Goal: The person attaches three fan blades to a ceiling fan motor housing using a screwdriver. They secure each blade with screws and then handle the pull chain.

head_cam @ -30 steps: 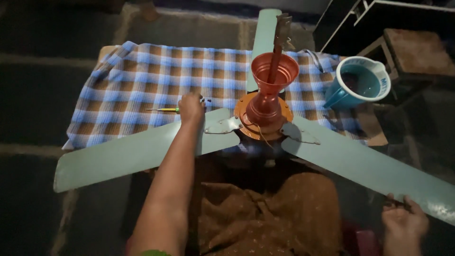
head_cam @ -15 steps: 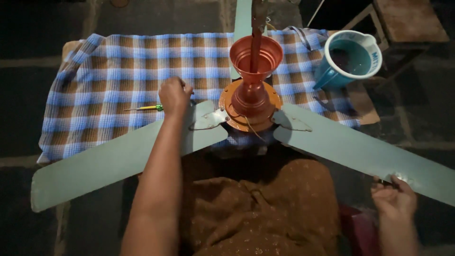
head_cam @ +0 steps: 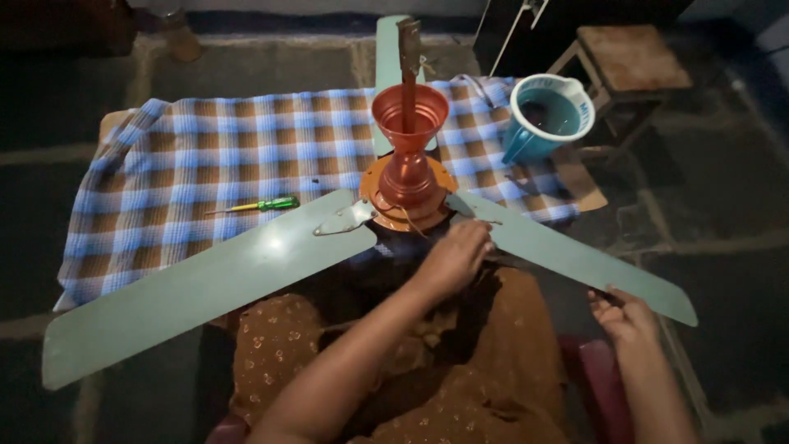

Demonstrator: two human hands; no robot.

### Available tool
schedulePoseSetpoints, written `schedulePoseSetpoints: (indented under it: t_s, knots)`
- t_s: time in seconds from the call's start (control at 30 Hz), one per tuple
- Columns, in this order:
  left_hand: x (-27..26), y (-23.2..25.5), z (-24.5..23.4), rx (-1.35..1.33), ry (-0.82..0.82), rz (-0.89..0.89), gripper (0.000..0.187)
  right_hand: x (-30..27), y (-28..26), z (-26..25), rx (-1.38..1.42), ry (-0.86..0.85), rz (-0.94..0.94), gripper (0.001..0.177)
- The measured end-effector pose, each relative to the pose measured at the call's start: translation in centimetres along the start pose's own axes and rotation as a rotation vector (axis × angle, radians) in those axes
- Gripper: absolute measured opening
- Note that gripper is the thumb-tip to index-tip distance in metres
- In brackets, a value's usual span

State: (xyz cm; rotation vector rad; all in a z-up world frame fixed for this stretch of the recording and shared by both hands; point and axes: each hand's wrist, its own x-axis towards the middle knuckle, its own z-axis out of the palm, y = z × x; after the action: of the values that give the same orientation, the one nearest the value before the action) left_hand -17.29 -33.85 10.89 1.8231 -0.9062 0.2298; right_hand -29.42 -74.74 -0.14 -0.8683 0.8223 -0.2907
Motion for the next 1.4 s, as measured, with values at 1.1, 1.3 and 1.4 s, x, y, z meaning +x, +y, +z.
schedulePoseSetpoints:
  t_s: [1.1,1.3,1.4]
  knots:
    - [-1.0,-2.8,3.0,-0.329,0.169,-0.350,0.028,0.1,0.5,1.2,-0.226,0.041,0.098,0.026]
    - [-0.9,-3.3,2.1,-0.309,0.194,-0.451,0.029,-5.9,0.3,-3.9,-0.008,-0.006,0.074,0.028]
    - [-0.9,-3.6,2.0,-0.322,0.188,-0.536,0.031,-9.6,1.1,-4.5,0.042,0.024,0.157,0.030]
